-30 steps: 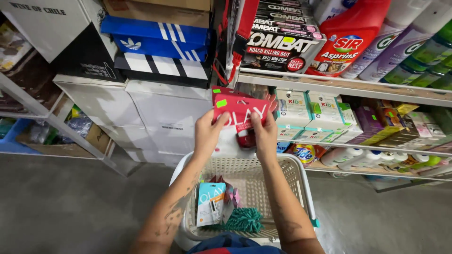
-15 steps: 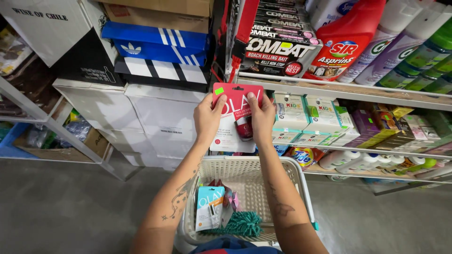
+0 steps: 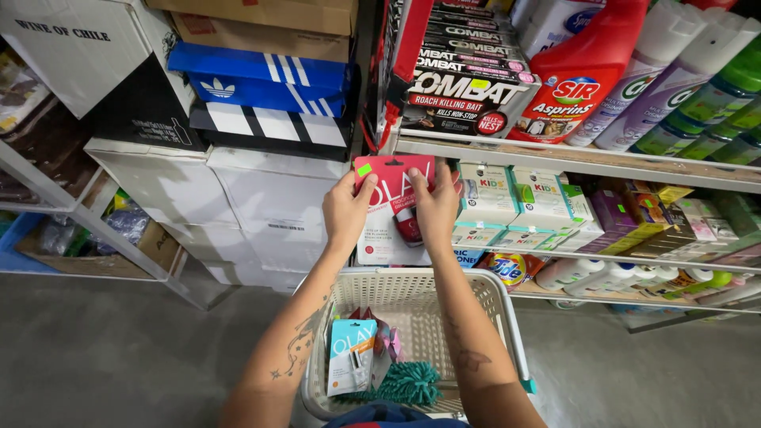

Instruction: Picking various products from grocery store shelves and placing them into a shopping basket.

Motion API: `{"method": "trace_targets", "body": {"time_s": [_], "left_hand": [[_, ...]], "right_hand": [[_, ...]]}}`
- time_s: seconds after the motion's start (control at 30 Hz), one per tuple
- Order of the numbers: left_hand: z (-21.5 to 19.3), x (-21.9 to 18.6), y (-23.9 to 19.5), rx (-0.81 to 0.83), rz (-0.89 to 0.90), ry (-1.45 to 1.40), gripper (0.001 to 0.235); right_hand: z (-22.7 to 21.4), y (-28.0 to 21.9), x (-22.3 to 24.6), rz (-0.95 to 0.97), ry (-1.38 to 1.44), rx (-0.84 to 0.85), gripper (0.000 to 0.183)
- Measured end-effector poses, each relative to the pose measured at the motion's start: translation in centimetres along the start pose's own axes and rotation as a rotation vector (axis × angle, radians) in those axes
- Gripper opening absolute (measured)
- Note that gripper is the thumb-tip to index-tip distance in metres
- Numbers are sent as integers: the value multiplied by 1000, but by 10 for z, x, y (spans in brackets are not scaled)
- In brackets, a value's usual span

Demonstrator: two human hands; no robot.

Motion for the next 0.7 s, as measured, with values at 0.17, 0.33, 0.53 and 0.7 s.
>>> {"method": "trace_targets", "body": {"time_s": [0.17,0.33,0.53,0.7], "left_hand": [[-1,13,-7,34,-57,21,29],[2,28,-7,68,-94,21,30],[1,31,-5,82,-79,56,29],[-1,23,-5,32,23,-36,27]], "right_hand": [[0,-7,-14,-85,-147,-62,40],[1,-9,-25,-77,-171,-19,40],[-2,-11,-31,-6,-208,-11,45],[-5,-18,-33,-218,-247,-40,54]]}}
Point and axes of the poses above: each hand's wrist, its own y-axis towards the middle knuckle, its own z-axis out of the palm, x = y × z, the point moved 1 cm from there along y, towards the middle knuckle, and after that the axes turned 14 degrees about x, right-handed, at the moved point
